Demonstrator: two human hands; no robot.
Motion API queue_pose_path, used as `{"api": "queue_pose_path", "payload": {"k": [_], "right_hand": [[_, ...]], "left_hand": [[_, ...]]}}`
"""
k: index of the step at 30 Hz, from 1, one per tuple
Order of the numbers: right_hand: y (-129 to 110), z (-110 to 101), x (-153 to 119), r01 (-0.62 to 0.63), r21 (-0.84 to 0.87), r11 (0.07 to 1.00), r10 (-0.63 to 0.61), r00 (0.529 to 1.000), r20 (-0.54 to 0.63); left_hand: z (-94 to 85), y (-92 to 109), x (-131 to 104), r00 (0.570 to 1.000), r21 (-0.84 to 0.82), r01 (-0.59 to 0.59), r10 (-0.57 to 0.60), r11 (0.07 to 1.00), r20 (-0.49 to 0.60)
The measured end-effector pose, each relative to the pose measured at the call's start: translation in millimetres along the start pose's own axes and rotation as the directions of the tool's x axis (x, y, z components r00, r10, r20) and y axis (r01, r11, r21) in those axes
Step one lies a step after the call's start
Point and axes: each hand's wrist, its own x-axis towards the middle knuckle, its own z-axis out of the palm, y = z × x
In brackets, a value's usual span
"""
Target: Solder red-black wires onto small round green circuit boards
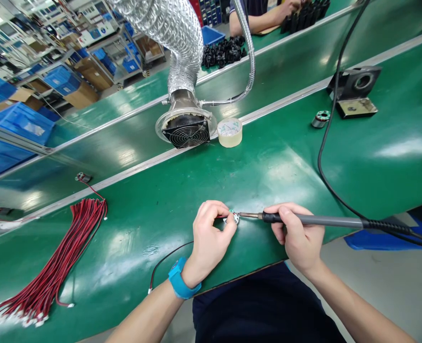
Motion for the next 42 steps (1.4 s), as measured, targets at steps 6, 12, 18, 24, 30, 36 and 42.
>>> {"api": "queue_pose_path", "payload": {"k": [6,12,18,24,30,36,42], "right_hand": [[1.1,-2.0,-0.4,-0.016,0.025,1.000,0.015,1.000,0.012],[8.9,-6.2,-3.2,-0.041,0.085,0.996,0.045,0.998,-0.051],[10.3,-6.2,-3.1,-0.031,0.071,0.997,0.036,0.997,-0.074],[9.7,-6.2,-3.7,-0.024,0.081,0.996,0.031,0.996,-0.085],[8.8,-6.2,-3.4,-0.027,0.089,0.996,0.035,0.996,-0.088],[6.3,-5.0,-3.8,-0.014,0.101,0.995,0.024,0.995,-0.100],[3.9,-4.8,-3.1,0.001,0.087,0.996,0.003,0.999,-0.047]], "left_hand": [[0.2,-0.1,0.3,1.000,0.000,-0.014,0.014,1.000,-0.002],[0.0,0.2,0.3,1.000,0.002,-0.016,0.016,1.000,0.000],[-0.5,0.6,0.7,1.000,0.004,-0.029,0.029,1.000,-0.004],[-0.9,1.8,1.2,0.999,0.017,-0.038,0.038,0.999,0.002],[-3.6,-0.2,2.0,0.999,-0.015,-0.045,0.046,0.999,0.019],[-4.6,0.1,-1.3,0.994,-0.003,-0.108,0.108,0.994,0.010],[-1.6,-1.5,-4.3,0.986,0.047,-0.166,0.166,0.985,-0.007]]}}
